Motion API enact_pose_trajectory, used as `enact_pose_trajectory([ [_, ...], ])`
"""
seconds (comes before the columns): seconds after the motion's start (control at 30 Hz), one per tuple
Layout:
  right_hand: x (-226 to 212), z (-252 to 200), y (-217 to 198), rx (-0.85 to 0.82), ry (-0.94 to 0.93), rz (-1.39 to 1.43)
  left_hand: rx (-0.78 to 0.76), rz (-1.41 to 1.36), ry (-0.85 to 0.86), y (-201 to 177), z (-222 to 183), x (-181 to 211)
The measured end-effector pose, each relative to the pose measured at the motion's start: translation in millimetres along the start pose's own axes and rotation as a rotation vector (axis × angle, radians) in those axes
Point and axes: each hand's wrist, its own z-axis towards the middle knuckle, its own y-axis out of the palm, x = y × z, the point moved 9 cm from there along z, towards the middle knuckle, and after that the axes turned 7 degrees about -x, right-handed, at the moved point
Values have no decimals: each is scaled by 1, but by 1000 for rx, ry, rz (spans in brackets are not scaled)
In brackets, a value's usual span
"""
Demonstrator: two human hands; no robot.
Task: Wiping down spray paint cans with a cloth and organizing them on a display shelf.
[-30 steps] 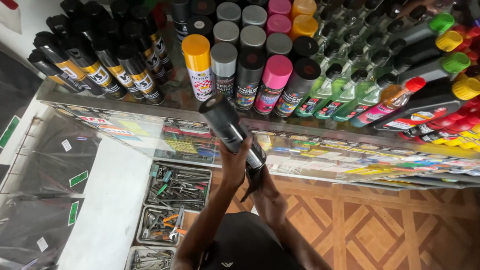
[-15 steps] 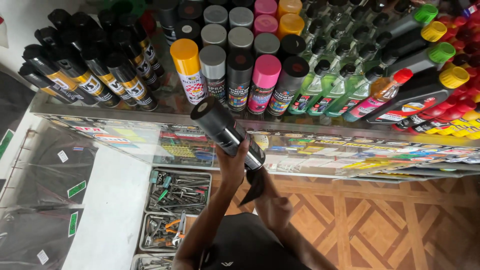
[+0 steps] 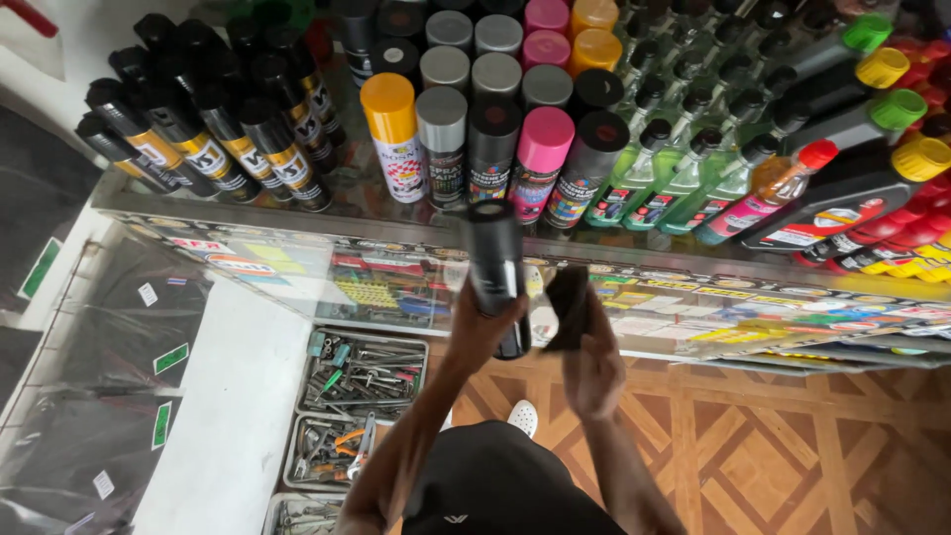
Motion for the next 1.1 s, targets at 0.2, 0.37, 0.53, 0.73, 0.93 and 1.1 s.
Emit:
enact_pose_trajectory([
  [0.2,-27,47,61,-501,-310,-353,-370,126,-56,45,-23,8],
  [0.37,4,71,78,-681,161,343,-515,-22,-296,53,-43,-20],
  [0.53,20,55,26,-511,-177,-480,-355,254,-243,26,-32,-12],
  [0.73,4,-10,81,-714,-733,-1308,-268,488,-177,14,-35,15],
  [0.93,-57,10,117,-825,-831,-1160,-296,561,-177,17,-48,41],
  [1.1,-35,37,95,-971,-529,-748,-344,440,-110,14,-51,44],
])
